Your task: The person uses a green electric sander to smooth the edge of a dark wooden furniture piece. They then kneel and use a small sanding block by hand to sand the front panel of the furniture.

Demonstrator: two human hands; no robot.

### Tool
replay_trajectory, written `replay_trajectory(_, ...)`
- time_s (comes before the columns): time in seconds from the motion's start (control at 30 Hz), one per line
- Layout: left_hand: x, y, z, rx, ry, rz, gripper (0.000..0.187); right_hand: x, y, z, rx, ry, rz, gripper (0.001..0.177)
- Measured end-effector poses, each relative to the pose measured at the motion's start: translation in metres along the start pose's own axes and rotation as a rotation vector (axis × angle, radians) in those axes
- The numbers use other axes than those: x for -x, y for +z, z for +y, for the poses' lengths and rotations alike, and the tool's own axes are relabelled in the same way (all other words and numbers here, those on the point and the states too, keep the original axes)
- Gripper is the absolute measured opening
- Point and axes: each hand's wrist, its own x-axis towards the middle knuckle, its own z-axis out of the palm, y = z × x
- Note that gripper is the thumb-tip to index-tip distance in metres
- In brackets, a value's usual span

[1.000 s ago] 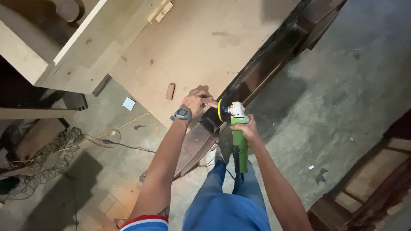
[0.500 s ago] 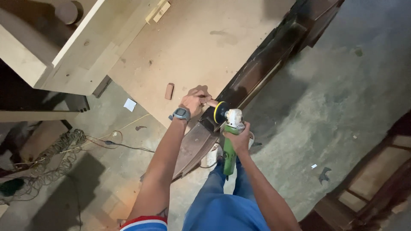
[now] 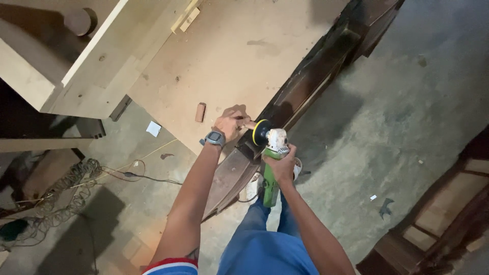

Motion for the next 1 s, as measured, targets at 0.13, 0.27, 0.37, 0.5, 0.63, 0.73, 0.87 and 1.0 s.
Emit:
replay_trajectory(0.13,0.000,0.000,-0.002,-0.007,-0.020,-0.029,0.023,0.000,0.003,0.008,0.056,0.048,-0.009,0.103)
replay_trajectory(0.27,-0.002,-0.006,0.000,-0.010,-0.001,-0.040,0.031,-0.003,0.007,0.026,0.082,0.044,0.018,0.099)
replay_trajectory(0.37,-0.001,-0.017,0.005,-0.043,-0.001,-0.059,0.033,-0.005,0.008,0.035,0.083,0.060,0.029,0.101)
replay_trajectory(0.5,-0.006,-0.013,-0.002,-0.022,-0.029,-0.151,0.039,-0.004,0.006,0.024,0.050,0.054,0.039,0.097)
replay_trajectory(0.63,-0.012,-0.002,-0.008,-0.062,-0.051,-0.213,0.041,-0.015,0.008,0.025,0.092,0.058,0.033,0.097)
replay_trajectory(0.73,-0.016,0.005,-0.014,-0.049,-0.070,-0.211,0.044,-0.020,0.010,0.030,0.145,0.080,0.044,0.098)
replay_trajectory(0.87,-0.017,-0.007,-0.010,0.086,-0.069,-0.229,0.047,-0.014,0.011,0.031,0.183,0.091,0.061,0.099)
replay_trajectory(1.0,-0.018,0.001,-0.016,-0.008,-0.061,-0.259,0.048,-0.008,0.005,0.031,0.135,0.074,0.064,0.097)
